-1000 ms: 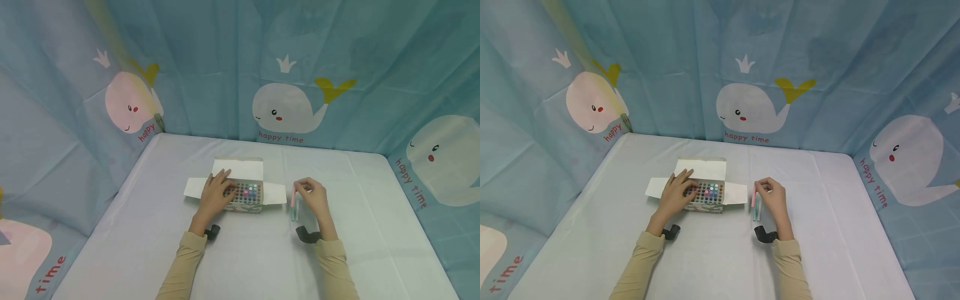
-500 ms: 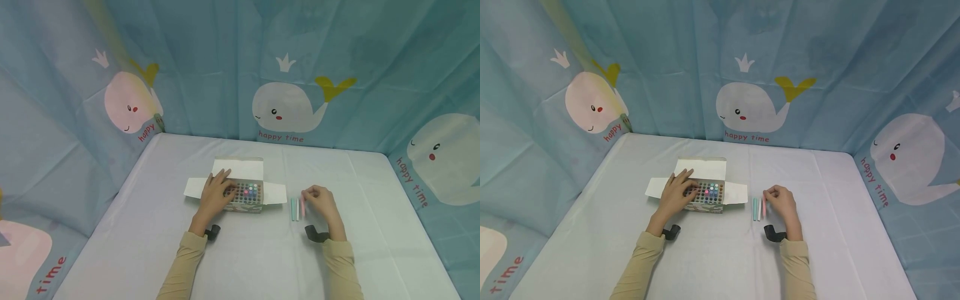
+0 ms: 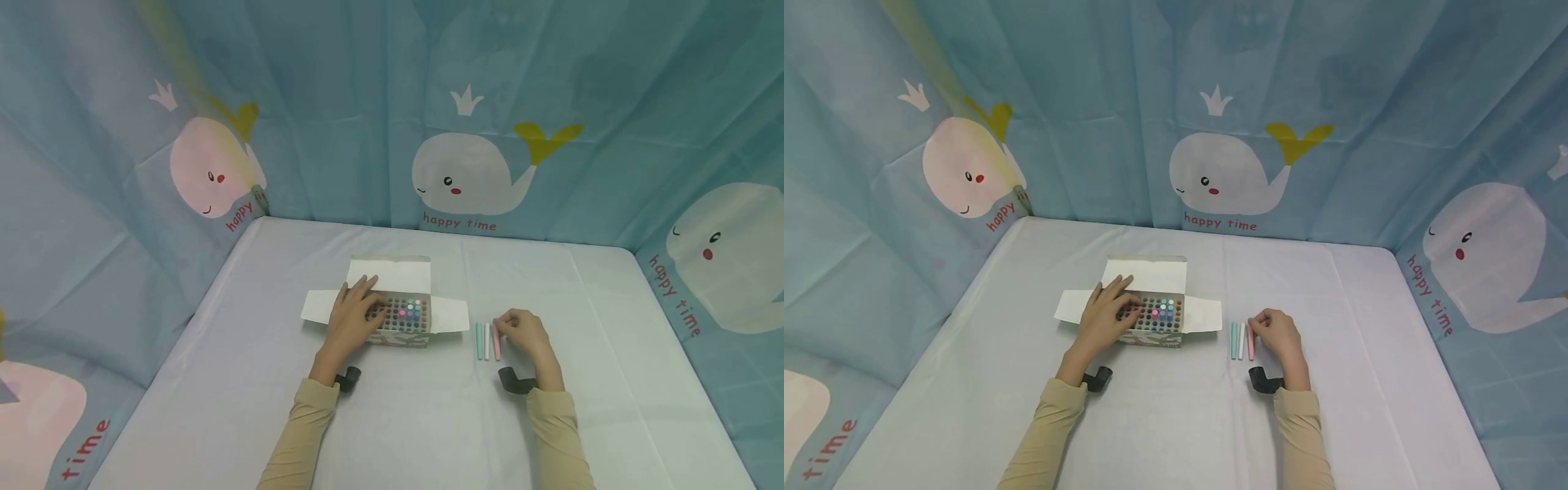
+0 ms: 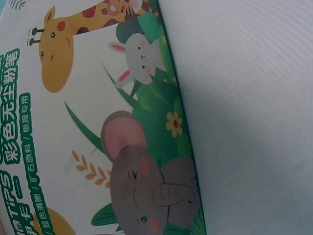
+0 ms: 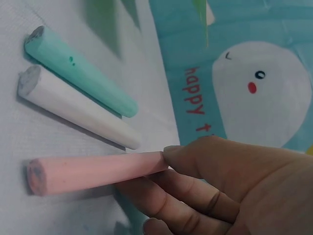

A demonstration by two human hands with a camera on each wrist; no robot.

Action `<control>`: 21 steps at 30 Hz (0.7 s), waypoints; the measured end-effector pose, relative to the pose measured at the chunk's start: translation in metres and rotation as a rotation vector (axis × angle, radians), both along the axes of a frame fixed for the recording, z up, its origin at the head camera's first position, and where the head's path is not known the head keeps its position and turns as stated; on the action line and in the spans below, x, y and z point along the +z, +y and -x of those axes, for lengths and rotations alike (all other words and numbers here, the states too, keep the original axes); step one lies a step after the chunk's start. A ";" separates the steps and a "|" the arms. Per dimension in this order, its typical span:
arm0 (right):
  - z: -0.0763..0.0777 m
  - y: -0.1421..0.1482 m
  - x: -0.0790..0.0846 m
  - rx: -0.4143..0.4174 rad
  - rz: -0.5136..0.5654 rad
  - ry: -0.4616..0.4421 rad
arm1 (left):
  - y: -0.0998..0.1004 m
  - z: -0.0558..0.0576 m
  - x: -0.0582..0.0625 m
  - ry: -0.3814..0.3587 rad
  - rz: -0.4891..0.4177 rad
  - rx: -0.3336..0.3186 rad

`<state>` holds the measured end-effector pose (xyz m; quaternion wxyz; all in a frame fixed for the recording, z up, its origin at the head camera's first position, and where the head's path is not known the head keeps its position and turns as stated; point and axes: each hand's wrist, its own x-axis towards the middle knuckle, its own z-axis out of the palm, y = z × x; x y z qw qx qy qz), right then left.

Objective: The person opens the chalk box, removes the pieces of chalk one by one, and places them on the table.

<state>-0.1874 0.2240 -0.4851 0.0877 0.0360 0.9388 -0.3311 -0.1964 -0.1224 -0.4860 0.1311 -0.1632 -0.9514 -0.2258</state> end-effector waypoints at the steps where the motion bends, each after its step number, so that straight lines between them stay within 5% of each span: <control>1: 0.000 0.000 -0.001 -0.003 -0.001 -0.001 | 0.000 0.000 0.000 0.000 0.000 0.000; 21: 0.000 0.000 -0.006 -0.008 -0.020 0.009 | 0.001 0.000 0.000 -0.010 0.013 0.005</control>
